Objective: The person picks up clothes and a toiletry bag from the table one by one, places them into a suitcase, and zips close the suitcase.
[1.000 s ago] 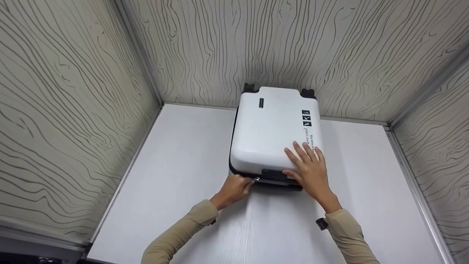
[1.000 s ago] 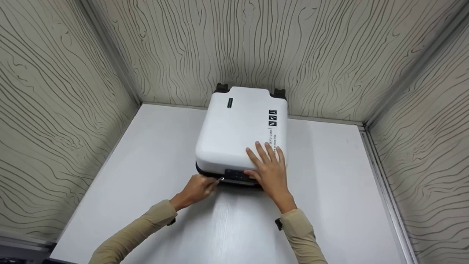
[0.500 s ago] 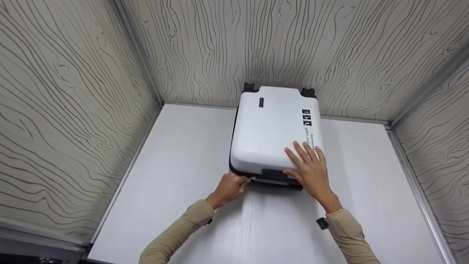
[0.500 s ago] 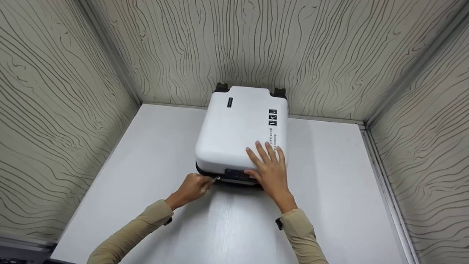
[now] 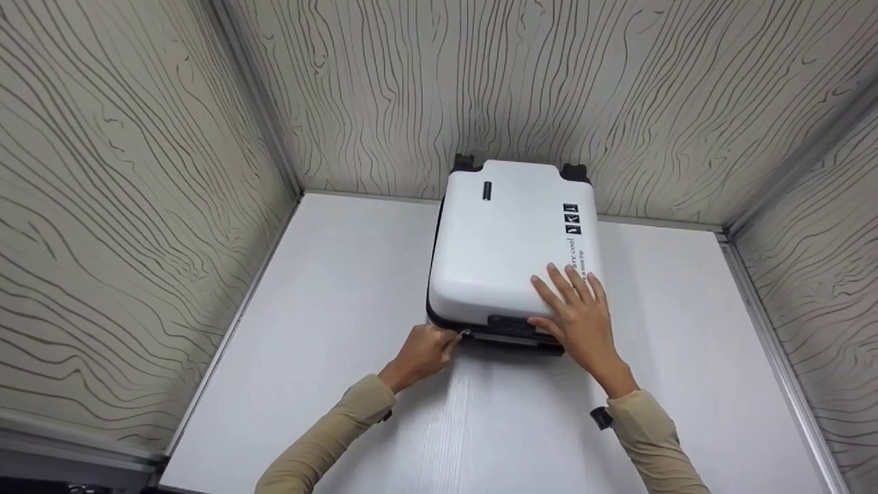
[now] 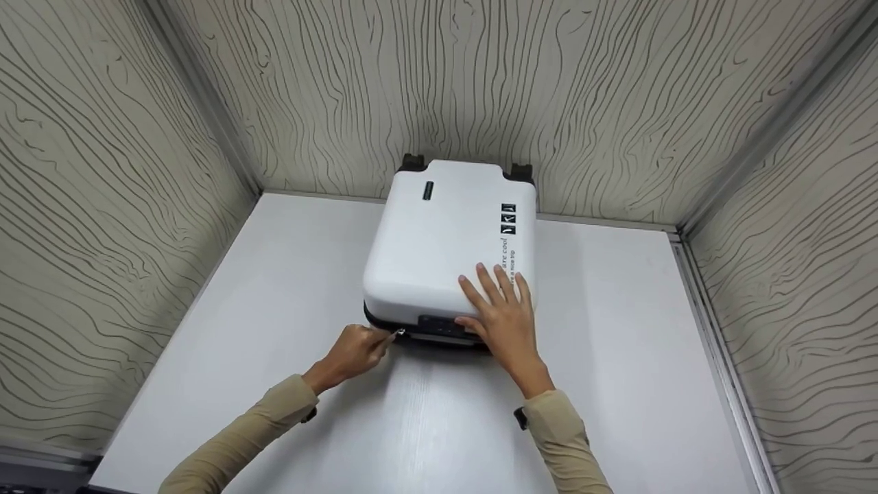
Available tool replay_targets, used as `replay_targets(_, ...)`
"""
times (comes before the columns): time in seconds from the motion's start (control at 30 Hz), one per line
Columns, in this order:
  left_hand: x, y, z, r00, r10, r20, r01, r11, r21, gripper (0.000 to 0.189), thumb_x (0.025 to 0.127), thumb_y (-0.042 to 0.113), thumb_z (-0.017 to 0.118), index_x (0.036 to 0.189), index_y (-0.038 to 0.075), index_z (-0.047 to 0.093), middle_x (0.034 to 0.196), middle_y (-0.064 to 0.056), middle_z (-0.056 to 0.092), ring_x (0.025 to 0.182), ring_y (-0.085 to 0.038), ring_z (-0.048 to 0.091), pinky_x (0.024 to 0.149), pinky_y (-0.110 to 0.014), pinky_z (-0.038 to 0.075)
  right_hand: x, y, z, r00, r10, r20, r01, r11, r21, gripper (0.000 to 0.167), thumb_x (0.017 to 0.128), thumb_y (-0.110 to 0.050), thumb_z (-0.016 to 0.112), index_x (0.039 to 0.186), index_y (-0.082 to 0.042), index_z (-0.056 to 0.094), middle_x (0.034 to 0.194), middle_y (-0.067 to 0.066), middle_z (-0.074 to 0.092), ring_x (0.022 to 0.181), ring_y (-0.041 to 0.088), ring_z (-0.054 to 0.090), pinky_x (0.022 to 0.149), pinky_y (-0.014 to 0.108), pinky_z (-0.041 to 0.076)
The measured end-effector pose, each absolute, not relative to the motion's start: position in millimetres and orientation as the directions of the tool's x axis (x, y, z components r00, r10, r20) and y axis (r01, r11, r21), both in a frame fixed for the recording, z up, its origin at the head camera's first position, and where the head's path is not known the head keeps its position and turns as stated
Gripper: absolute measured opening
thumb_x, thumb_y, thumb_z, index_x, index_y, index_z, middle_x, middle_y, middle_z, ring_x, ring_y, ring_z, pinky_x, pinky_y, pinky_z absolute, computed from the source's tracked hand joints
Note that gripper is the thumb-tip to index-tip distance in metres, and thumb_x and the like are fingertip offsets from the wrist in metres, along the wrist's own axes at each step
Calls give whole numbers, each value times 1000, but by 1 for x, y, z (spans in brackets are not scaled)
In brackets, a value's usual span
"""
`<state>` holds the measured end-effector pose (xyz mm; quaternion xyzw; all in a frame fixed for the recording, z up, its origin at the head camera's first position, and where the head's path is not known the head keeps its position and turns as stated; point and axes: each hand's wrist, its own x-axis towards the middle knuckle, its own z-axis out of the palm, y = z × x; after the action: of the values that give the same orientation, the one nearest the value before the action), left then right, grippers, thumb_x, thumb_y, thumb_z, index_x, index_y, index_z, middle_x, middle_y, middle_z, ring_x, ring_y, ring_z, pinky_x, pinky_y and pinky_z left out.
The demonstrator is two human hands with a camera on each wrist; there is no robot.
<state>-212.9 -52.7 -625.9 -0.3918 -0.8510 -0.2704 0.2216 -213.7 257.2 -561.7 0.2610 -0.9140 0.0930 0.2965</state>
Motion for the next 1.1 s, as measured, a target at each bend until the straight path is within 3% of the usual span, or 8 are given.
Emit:
replay_targets(0.3,-213,-52,-629,-613,527,589,774,549,314,14,91,9,69,77,9,69,69,0,66,55,-13,58,52,-29,50,-213,258,-562,-675,-421,605,-534,846,-7,67,92,-60,51,147,-22,50,151,12,43,136,41,37,111,61,19)
replay_targets(0.57,-213,-49,-629,-633,564,531,757,595,271,10,94,11,66,84,9,69,70,0,66,56,-13,57,53,-30,51,-213,255,-560,-686,-416,597,-529,849,-16,66,93,-60,52,147,-21,50,151,14,43,137,44,36,111,63,17)
replay_targets(0.73,-211,-48,-629,-616,587,526,765,604,222,9,93,9,64,84,8,66,66,-1,62,53,-10,50,47,-29,47,-212,251,-560,-695,-423,581,-528,849,-13,67,91,-56,59,148,-21,48,152,15,41,138,45,34,111,64,16)
replay_targets(0.9,-210,-45,-627,-642,562,521,738,637,222,11,90,10,65,80,8,65,60,2,57,49,-4,38,43,-24,41,-209,247,-558,-713,-414,566,-521,853,-32,66,90,-49,64,148,-24,48,153,18,38,138,49,30,110,67,12)
replay_targets(1.0,-211,-43,-626,-646,553,525,732,645,222,15,93,13,66,79,9,64,60,2,56,50,-4,37,43,-24,40,-208,244,-558,-716,-402,571,-518,854,-47,61,90,-47,62,146,-27,50,152,21,38,137,51,30,109,69,12)
replay_targets(1.1,-211,-42,-627,-651,548,525,731,639,240,20,96,19,67,78,9,64,62,1,57,53,-5,40,46,-25,41,-208,241,-558,-706,-391,591,-523,850,-62,58,89,-41,63,143,-21,55,150,24,39,137,51,30,110,67,13)
